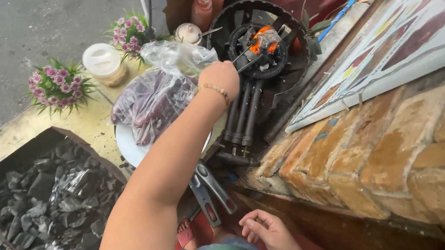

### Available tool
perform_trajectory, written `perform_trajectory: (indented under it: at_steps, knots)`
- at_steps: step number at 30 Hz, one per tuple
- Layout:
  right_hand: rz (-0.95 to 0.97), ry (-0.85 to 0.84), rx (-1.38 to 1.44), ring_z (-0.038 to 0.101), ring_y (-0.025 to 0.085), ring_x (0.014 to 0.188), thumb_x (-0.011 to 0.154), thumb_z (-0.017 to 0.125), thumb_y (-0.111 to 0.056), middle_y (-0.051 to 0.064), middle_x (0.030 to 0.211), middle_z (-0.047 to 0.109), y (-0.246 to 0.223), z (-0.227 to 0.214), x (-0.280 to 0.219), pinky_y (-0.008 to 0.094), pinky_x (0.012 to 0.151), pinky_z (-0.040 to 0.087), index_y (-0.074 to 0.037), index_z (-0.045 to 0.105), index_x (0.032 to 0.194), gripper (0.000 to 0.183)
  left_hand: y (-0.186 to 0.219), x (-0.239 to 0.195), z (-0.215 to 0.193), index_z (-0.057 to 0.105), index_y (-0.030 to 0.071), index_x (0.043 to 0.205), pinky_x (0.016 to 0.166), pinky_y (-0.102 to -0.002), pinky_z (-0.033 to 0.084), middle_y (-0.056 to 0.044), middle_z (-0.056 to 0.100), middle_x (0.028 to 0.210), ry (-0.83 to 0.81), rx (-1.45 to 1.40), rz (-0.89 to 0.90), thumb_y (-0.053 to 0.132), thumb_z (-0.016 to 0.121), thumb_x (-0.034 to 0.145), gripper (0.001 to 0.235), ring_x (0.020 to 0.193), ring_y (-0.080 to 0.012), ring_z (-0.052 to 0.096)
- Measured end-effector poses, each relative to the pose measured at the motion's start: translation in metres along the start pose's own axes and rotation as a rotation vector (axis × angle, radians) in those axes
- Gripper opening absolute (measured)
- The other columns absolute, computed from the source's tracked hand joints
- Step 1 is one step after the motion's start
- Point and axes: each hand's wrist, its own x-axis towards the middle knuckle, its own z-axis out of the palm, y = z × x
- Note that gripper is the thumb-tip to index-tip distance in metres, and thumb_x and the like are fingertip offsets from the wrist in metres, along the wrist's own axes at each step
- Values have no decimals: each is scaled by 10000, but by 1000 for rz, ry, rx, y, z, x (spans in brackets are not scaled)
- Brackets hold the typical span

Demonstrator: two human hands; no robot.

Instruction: Using an electric fan to blow air onto charcoal in a grill to increase the fire's intensity while using tongs to rearrange the coals.

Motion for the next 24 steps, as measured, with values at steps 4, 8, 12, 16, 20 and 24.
perform_trajectory:
  at_steps: [4,8,12,16,20,24]
  knots:
    - [5,9,63,646,164,629,979,645,-189,123,794,743,13,-10,13,282,634,541,11,766,991,234,6,36,-5,599,59,1280,810,-426,600,-144,675,1203,10,-59,-26,59,514,914,376,1007,-320,723]
    - [52,13,54,643,167,635,968,656,-198,122,790,740,2,-10,16,283,632,544,11,771,972,239,8,52,-18,715,111,1081,741,-393,604,-109,742,1045,28,44,26,9,608,843,280,908,-291,745]
    - [118,8,91,633,172,645,968,665,-188,126,798,730,-6,-8,21,287,646,535,28,772,971,242,9,49,-38,739,115,1022,696,-390,599,-83,751,976,-13,47,56,4,532,873,279,851,-283,735]
    - [104,-5,82,633,161,640,968,669,-184,120,791,735,-9,-9,24,273,640,540,25,775,971,234,9,50,-42,729,120,1043,689,-397,593,-79,743,981,-17,50,83,17,526,875,283,859,-279,724]
    - [111,-18,47,633,158,650,969,664,-198,110,796,730,-13,-11,27,273,654,536,12,774,974,237,17,58,-35,729,131,1074,716,-402,599,-69,746,1006,-14,96,123,16,571,865,285,885,-275,732]
    - [109,-32,45,634,162,657,974,652,-207,113,804,730,-13,-13,29,280,661,537,10,768,986,246,22,67,-28,744,150,1085,733,-382,600,-65,746,1055,10,151,141,10,582,881,296,912,-252,740]
